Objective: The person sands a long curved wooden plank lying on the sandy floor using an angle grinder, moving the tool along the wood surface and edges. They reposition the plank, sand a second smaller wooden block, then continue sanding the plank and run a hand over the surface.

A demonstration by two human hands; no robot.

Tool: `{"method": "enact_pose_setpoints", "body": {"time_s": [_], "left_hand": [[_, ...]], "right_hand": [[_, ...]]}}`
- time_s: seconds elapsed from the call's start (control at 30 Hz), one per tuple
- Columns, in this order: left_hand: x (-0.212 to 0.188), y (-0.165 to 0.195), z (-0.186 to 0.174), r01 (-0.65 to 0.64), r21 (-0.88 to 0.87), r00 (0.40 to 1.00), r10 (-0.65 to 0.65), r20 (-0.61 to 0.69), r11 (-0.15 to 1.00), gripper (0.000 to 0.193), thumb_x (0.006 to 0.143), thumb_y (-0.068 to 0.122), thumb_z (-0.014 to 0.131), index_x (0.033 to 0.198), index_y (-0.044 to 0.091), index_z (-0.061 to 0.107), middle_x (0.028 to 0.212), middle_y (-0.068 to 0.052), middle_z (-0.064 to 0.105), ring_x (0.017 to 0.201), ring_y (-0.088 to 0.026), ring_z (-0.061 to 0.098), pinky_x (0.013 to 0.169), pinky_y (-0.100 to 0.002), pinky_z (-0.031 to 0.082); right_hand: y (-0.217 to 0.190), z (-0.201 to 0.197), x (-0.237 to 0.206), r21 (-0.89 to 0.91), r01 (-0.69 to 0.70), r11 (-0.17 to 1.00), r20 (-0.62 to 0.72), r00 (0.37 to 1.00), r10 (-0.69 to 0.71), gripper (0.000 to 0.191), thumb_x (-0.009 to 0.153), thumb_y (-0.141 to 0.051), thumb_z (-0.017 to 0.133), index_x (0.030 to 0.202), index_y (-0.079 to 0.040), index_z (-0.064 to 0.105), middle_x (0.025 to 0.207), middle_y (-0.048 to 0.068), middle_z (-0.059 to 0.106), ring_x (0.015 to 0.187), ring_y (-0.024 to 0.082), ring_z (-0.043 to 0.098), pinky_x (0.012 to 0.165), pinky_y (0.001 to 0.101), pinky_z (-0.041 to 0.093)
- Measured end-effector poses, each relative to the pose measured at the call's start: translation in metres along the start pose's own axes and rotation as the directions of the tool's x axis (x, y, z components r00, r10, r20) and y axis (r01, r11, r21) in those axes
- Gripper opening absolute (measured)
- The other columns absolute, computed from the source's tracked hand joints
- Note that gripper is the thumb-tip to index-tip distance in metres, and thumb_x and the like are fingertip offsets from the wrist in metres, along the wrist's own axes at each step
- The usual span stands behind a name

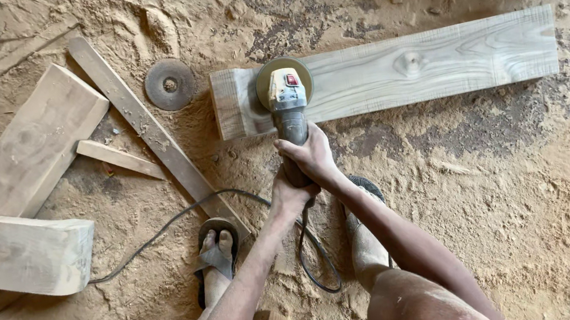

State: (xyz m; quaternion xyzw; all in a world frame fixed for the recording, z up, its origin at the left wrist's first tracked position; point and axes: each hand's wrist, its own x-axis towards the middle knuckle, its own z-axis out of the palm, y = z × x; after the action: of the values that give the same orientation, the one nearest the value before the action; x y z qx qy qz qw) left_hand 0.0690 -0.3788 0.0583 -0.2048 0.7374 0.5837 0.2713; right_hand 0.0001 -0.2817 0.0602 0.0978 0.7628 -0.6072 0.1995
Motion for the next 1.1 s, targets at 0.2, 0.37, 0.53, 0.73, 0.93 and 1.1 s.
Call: {"method": "enact_pose_setpoints", "body": {"time_s": [0.2,0.37,0.53,0.73,0.93,1.1], "left_hand": [[0.020,-0.033,-0.002,-0.044,-0.025,0.996,0.046,0.080,0.999,0.056,0.077,0.017,0.078,0.123,-0.004,0.053,0.091,-0.011,0.071,0.068,-0.015,0.072,0.057,-0.026,0.065],[-0.002,-0.037,0.013,0.008,0.006,0.995,-0.009,0.099,1.000,0.060,0.078,0.018,0.077,0.126,-0.005,0.050,0.092,-0.009,0.070,0.065,-0.014,0.071,0.055,-0.026,0.066],[-0.042,-0.031,0.030,0.197,-0.079,0.974,-0.186,0.129,0.977,0.049,0.090,0.022,0.068,0.130,-0.001,0.052,0.091,-0.012,0.072,0.063,-0.016,0.067,0.051,-0.028,0.060],[-0.071,-0.030,0.047,0.190,-0.115,0.977,-0.175,0.125,0.975,0.055,0.085,0.014,0.071,0.133,0.000,0.047,0.101,-0.013,0.072,0.069,-0.018,0.071,0.058,-0.028,0.065],[-0.071,-0.021,0.056,0.000,-0.081,0.995,0.008,0.100,0.997,0.064,0.080,0.012,0.077,0.133,-0.002,0.044,0.111,-0.014,0.068,0.086,-0.019,0.073,0.075,-0.031,0.068],[-0.054,-0.008,0.053,-0.160,-0.094,0.987,0.157,-0.042,0.983,0.072,0.077,0.012,0.080,0.135,-0.003,0.040,0.111,-0.015,0.066,0.087,-0.019,0.072,0.070,-0.034,0.068]], "right_hand": [[0.014,0.010,0.005,-0.037,0.039,0.999,-0.032,0.999,-0.040,0.053,0.079,-0.030,0.082,0.116,0.001,0.060,0.097,0.014,0.075,0.084,0.019,0.076,0.080,0.0365,0.064],[0.025,0.001,-0.018,-0.060,-0.078,0.995,0.004,0.997,0.078,0.052,0.079,-0.029,0.080,0.118,-0.002,0.060,0.097,0.013,0.075,0.081,0.021,0.076,0.080,0.0383,0.065],[0.032,-0.005,-0.049,-0.109,-0.106,0.988,0.055,0.992,0.112,0.052,0.079,-0.031,0.080,0.117,-0.001,0.061,0.095,0.014,0.075,0.079,0.022,0.076,0.079,0.0414,0.066],[0.039,-0.017,-0.077,-0.146,-0.113,0.983,0.055,0.991,0.122,0.052,0.079,-0.031,0.081,0.116,-0.001,0.061,0.093,0.013,0.076,0.081,0.021,0.076,0.080,0.0421,0.064],[0.031,-0.040,-0.080,0.019,-0.065,0.998,-0.002,0.998,0.065,0.045,0.083,-0.027,0.077,0.114,0.001,0.060,0.092,0.014,0.074,0.077,0.019,0.075,0.074,0.0369,0.065],[0.020,-0.044,-0.055,0.105,-0.005,0.994,0.021,1.000,0.002,0.047,0.084,-0.029,0.078,0.114,0.001,0.058,0.090,0.013,0.073,0.072,0.017,0.076,0.070,0.0340,0.068]]}}
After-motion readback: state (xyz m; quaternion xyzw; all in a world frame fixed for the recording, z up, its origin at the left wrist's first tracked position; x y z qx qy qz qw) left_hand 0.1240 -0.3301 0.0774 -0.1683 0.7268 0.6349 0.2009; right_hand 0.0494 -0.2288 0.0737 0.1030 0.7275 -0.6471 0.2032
